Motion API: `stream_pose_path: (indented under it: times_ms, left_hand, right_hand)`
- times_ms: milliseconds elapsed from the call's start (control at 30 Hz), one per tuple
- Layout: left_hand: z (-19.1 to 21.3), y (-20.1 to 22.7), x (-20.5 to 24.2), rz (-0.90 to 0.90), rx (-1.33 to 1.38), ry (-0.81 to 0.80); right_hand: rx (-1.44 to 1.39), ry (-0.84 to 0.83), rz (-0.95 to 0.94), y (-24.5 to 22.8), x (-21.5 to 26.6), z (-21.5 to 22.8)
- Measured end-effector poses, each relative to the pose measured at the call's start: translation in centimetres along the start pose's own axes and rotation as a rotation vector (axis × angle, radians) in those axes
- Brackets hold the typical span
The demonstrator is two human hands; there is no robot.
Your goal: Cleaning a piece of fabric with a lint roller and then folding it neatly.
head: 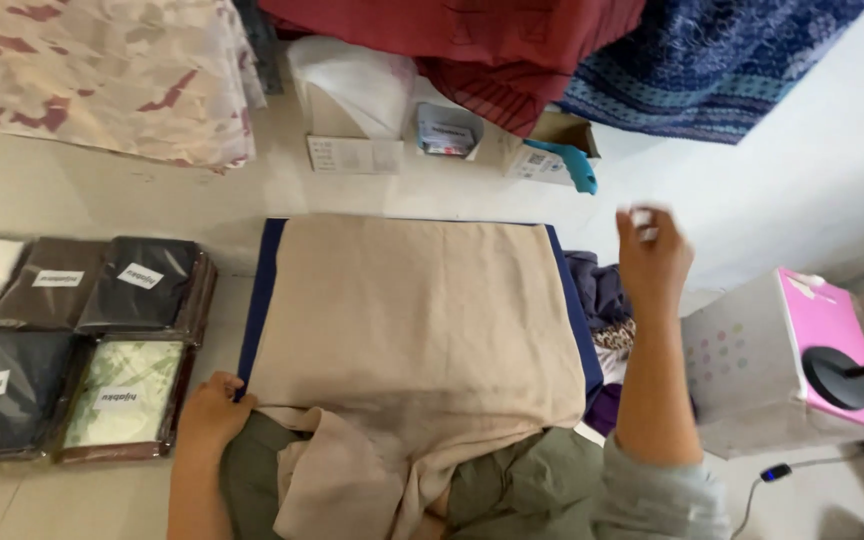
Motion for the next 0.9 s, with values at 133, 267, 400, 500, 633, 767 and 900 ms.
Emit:
stream_pose_path:
  times_ms: [133, 267, 400, 500, 633, 767, 900]
  left_hand:
    - [1.8, 5.7, 1.1, 0.152, 0.036, -0.133]
    - [-0.9, 2.3, -1.2, -0.144, -0.111, 0.007]
    - [-1.8, 2.0, -2.4, -0.237, 0.105, 0.131]
    - [-1.2, 6.2, -1.5, -0.514, 0.186, 0.323]
    - [-3.6, 8.2, -2.6, -0.493, 0.198, 0.360]
    - [-4.5, 9.4, -1.8, -0.647, 0.028, 0.515]
    - [-5.7, 8.8, -1.2, -0.481, -0.035, 0.376]
  right_hand:
    - [0.296, -0.098, 0.155, 0.3, -10.0, -7.3]
    - [0.430, -0.483, 0.177, 3.5, -13.8, -14.6]
    - [0.423, -0.123, 0.397, 0.2, -9.0, -8.3]
    - [0.259, 0.099, 0.427, -5.6, 1.2, -0.7]
    - [0.347, -0.356, 0.189, -2.5, 15.6, -7.1]
    - [0.131, -0.746, 0.346, -11.0, 25.9, -7.2]
    - [0.246, -0.610, 0.564, -16.3, 26.5, -11.6]
Point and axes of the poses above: each hand's wrist, its own x-axis away from the middle knuckle, its own z-axis out of the back of the hand, y = z × x, the point moved 3 cm from there along -x, towards the middle knuckle, and after that the axes turned 15 degrees about x, right-handed, at the moved point
